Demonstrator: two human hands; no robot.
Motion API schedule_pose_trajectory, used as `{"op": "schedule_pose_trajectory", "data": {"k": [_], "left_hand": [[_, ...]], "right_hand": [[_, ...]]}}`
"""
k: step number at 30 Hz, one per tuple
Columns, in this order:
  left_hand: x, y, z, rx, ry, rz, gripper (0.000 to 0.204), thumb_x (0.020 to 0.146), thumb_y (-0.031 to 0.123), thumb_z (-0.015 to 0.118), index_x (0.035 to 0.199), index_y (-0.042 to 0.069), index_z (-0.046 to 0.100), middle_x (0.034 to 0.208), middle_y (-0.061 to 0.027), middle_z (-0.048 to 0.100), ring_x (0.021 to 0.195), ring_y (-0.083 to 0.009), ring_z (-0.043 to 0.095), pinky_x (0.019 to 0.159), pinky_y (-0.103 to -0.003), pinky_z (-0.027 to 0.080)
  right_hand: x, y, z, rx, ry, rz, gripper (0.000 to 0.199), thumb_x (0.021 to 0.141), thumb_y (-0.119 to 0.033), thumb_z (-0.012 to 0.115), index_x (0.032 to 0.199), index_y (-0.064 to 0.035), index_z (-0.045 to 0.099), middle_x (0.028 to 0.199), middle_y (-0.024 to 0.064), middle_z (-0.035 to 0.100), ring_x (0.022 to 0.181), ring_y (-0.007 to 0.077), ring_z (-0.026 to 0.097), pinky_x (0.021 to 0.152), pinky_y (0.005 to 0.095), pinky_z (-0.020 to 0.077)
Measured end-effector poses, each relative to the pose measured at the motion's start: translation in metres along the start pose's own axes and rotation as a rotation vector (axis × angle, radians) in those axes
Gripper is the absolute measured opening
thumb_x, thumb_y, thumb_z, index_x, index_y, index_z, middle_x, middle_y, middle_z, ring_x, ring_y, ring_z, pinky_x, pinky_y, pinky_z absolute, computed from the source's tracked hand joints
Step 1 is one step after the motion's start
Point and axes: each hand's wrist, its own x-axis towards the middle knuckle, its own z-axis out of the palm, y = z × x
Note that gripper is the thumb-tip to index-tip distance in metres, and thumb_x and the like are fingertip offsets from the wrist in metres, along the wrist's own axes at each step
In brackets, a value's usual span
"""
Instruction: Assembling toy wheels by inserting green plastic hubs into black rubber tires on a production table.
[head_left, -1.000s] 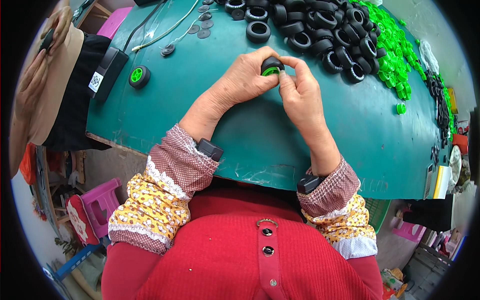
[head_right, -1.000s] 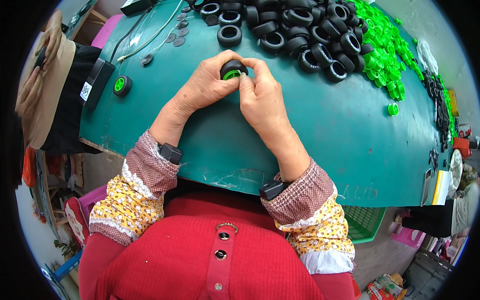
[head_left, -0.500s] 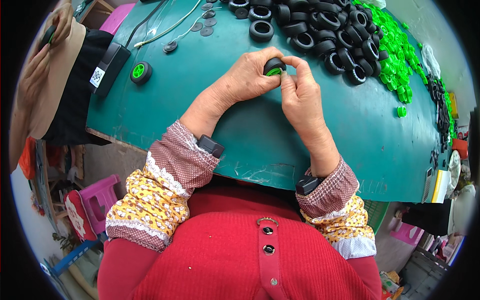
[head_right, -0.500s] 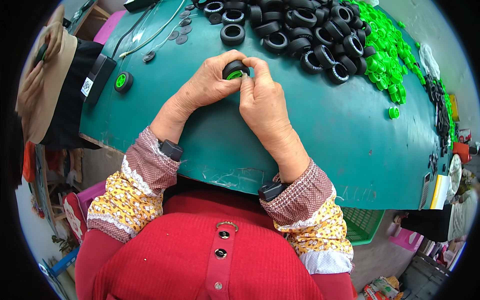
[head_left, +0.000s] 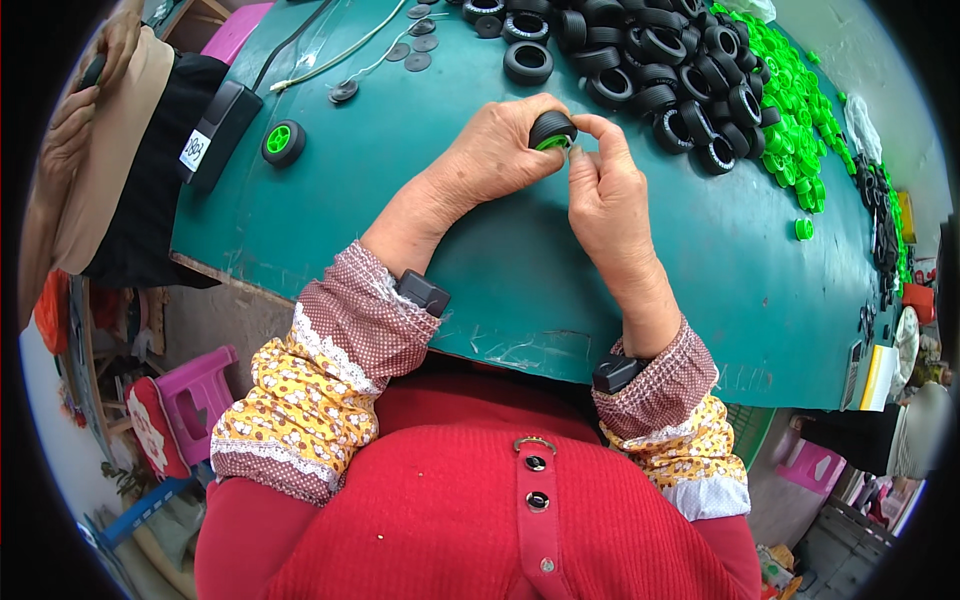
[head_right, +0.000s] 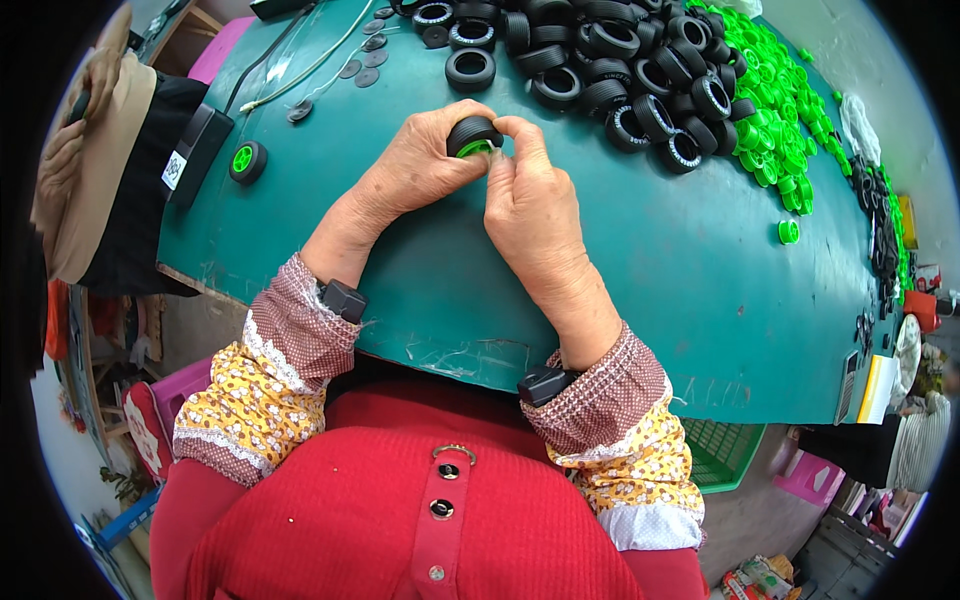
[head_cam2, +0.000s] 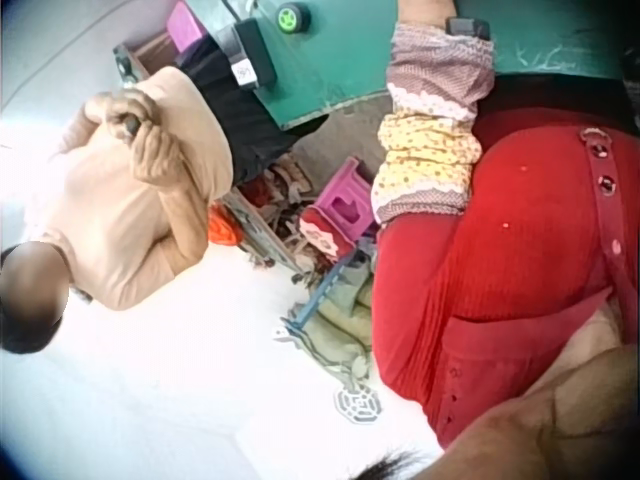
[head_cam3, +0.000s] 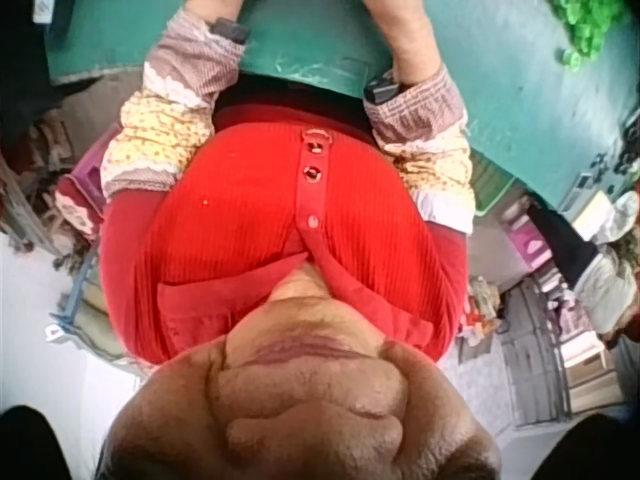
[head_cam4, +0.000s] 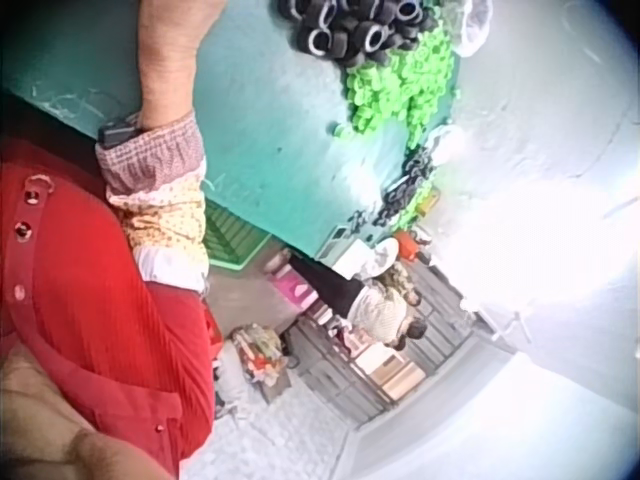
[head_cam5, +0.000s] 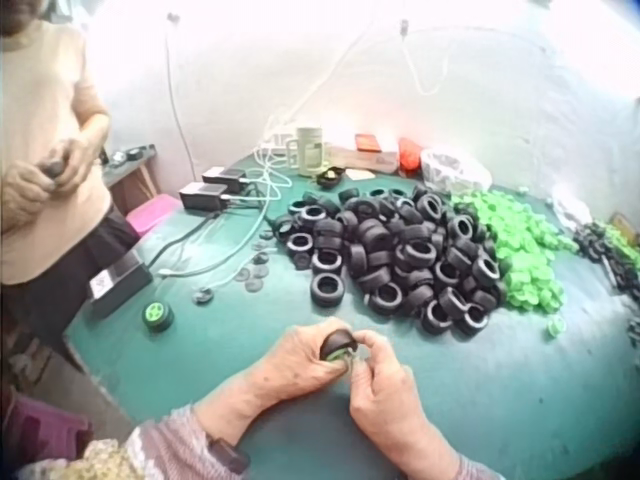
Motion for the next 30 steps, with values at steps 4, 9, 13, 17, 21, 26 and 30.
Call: {"op": "schedule_pose_trajectory", "data": {"k": [4,9,13,17,21,26,30], "left_hand": [[-0.003,0.002,0.003,-0.005,0.033,-0.041,0.025,0.071,0.011,0.063,0.095,0.004,0.056,0.077,-0.0048,0.056,0.068,-0.0109,0.053,0.063,-0.025,0.044],[-0.004,0.007,0.005,-0.107,0.173,0.068,0.029,0.070,0.010,0.064,0.097,0.005,0.054,0.078,-0.0057,0.057,0.070,-0.0120,0.054,0.066,-0.024,0.045],[-0.003,0.007,0.002,-0.064,0.070,0.009,0.028,0.069,0.008,0.063,0.096,0.005,0.054,0.077,-0.0056,0.056,0.070,-0.0117,0.053,0.065,-0.024,0.045],[-0.001,0.003,0.003,0.025,-0.017,0.016,0.028,0.068,0.006,0.062,0.095,0.005,0.055,0.077,-0.0055,0.056,0.069,-0.0116,0.053,0.063,-0.025,0.045],[-0.004,0.009,0.008,-0.023,0.148,0.012,0.029,0.069,0.006,0.063,0.097,0.006,0.055,0.078,-0.0055,0.057,0.070,-0.0115,0.055,0.064,-0.025,0.046],[-0.004,0.007,0.009,-0.065,0.203,0.106,0.034,0.070,0.010,0.067,0.101,0.007,0.054,0.081,-0.0052,0.058,0.072,-0.0131,0.056,0.067,-0.025,0.046],[-0.003,0.006,0.008,-0.048,0.177,0.206,0.036,0.069,0.009,0.068,0.102,0.006,0.053,0.081,-0.0060,0.058,0.071,-0.0140,0.057,0.067,-0.025,0.047]], "right_hand": [[0.004,-0.002,-0.001,0.124,-0.022,0.036,0.022,0.084,-0.004,0.046,0.105,-0.0008,0.046,0.058,0.0139,0.056,0.055,0.0217,0.058,0.050,0.0303,0.0420],[0.004,-0.001,-0.003,0.205,-0.006,0.063,0.022,0.083,-0.004,0.046,0.105,-0.0017,0.046,0.058,0.0136,0.055,0.053,0.0237,0.057,0.050,0.0314,0.0420],[-0.002,-0.003,0.000,0.067,0.025,-0.028,0.023,0.083,-0.004,0.046,0.106,-0.0036,0.045,0.059,0.0163,0.055,0.055,0.0336,0.057,0.050,0.0365,0.0434],[-0.002,0.000,0.001,-0.071,0.002,-0.063,0.023,0.083,-0.005,0.047,0.106,-0.0039,0.045,0.060,0.0170,0.056,0.058,0.0352,0.058,0.051,0.0381,0.0436],[0.002,0.000,0.000,0.047,0.023,-0.034,0.023,0.084,-0.005,0.046,0.107,-0.0030,0.045,0.058,0.0144,0.055,0.052,0.0270,0.057,0.049,0.0339,0.0429],[0.003,-0.003,-0.004,0.212,0.015,0.059,0.022,0.084,-0.005,0.045,0.105,-0.0007,0.047,0.058,0.0087,0.055,0.052,0.0124,0.053,0.049,0.0277,0.0407],[0.005,0.002,-0.004,0.284,0.037,0.066,0.021,0.084,-0.005,0.045,0.105,-0.0003,0.047,0.060,0.0076,0.056,0.054,0.0111,0.053,0.050,0.0271,0.0404]]}}
